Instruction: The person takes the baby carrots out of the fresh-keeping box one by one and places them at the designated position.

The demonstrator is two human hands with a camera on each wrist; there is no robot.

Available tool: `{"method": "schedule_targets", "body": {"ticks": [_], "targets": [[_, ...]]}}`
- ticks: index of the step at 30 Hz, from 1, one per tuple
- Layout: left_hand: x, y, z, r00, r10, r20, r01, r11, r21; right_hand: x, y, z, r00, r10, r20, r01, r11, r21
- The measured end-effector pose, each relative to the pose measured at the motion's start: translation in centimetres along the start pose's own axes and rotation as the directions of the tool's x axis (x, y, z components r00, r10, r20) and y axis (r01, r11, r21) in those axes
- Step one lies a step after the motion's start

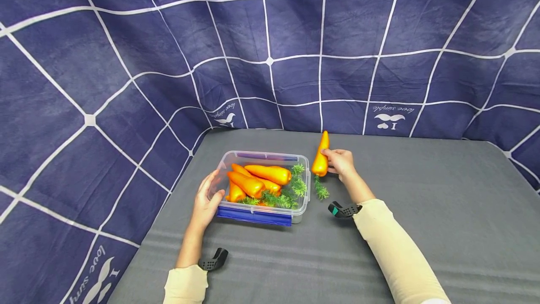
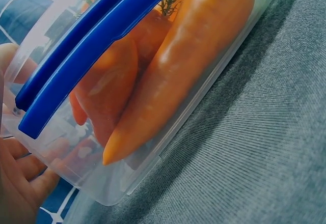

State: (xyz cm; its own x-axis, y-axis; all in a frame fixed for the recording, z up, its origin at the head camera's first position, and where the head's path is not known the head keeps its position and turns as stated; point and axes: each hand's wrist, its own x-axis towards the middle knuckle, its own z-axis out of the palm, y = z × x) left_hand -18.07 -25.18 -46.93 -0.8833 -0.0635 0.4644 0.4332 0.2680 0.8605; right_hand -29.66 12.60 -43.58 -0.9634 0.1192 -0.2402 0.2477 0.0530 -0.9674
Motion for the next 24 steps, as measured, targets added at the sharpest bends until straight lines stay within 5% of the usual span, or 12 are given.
{"method": "schedule_targets", "body": {"ticks": [16, 24], "targets": [[-0.1, 0.2, 0.0, 1.000, 0.019, -0.003, -0.018, 1.000, 0.022, 1.4, 1.8, 2.3, 1.000, -0.002, -0.014, 0.000, 0.989, -0.145], [-0.1, 2.6, 0.4, 1.000, 0.012, -0.008, -0.012, 1.000, 0.015, 1.3, 1.7, 3.2, 0.997, -0.010, -0.080, -0.011, 0.966, -0.258]]}}
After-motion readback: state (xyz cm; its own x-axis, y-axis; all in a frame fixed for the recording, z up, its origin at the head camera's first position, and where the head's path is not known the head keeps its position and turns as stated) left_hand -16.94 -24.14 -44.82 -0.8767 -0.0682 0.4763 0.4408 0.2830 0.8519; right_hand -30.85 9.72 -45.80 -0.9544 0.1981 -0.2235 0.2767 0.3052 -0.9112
